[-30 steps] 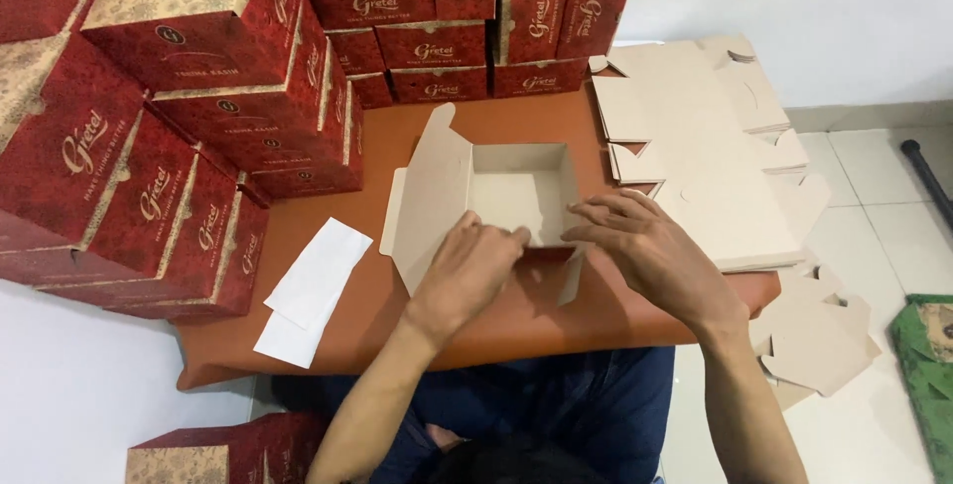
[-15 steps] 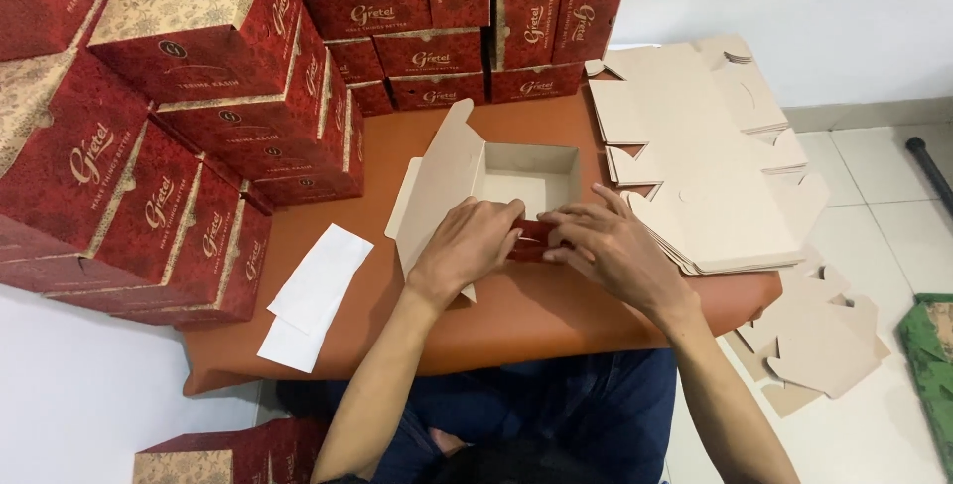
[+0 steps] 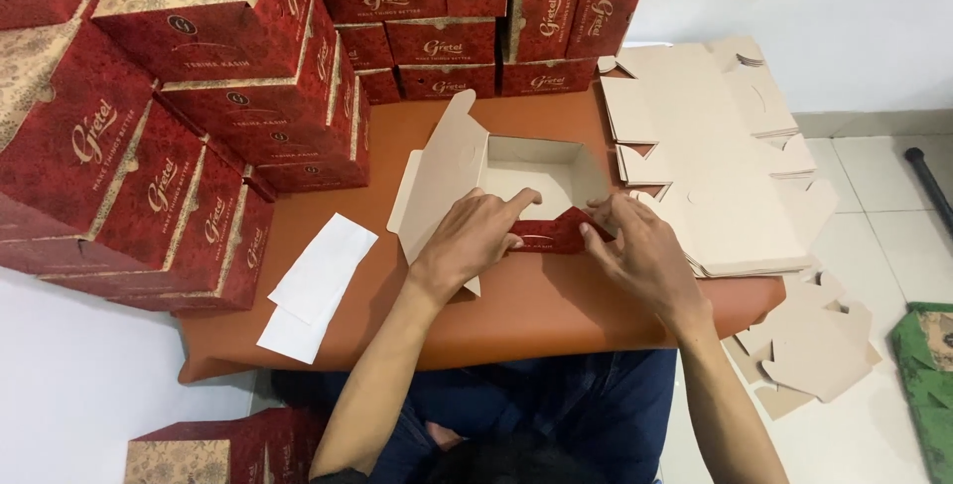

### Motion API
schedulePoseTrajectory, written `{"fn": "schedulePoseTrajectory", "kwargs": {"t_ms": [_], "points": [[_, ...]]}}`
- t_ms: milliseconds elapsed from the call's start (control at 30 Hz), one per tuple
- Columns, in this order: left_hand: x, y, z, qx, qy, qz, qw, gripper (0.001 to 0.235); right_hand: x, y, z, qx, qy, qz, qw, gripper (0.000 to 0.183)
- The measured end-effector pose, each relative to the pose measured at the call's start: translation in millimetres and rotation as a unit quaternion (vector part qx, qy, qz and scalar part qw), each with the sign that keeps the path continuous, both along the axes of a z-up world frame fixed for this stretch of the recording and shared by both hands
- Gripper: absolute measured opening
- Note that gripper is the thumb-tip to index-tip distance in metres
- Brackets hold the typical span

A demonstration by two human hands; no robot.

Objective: Assembling a cardboard box by folding a flat template and tucking in the flaps.

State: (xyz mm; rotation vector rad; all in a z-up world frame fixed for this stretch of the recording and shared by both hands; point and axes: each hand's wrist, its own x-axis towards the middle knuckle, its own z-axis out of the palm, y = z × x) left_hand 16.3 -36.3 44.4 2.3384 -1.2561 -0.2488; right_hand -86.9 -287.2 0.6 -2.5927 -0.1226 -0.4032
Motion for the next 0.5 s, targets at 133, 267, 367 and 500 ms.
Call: {"fn": "schedulePoseTrajectory", "kwargs": {"t_ms": [133, 267, 367, 500], "points": [[0, -1, -3, -0.002, -0.009, -0.005, 1.000, 0.044, 7, 4, 1, -0.046, -0.047, 0.021, 0.998, 0.021], [0, -1, -5, 0.002, -0.004, 0.004, 1.000, 0.049, 17, 2, -10, -0.066, -0.060, 0.060, 0.994, 0.021], [0, -2, -7, 0.005, -0.002, 0.007, 1.000, 0.048, 19, 4, -1, -0.032, -0.040, 0.065, 0.997, 0.022], [1, -3, -11, 0.007, -0.003, 0.008, 1.000, 0.049, 16, 17, 25, -0.007, 0.009, 0.070, 0.998, 0.026]]}}
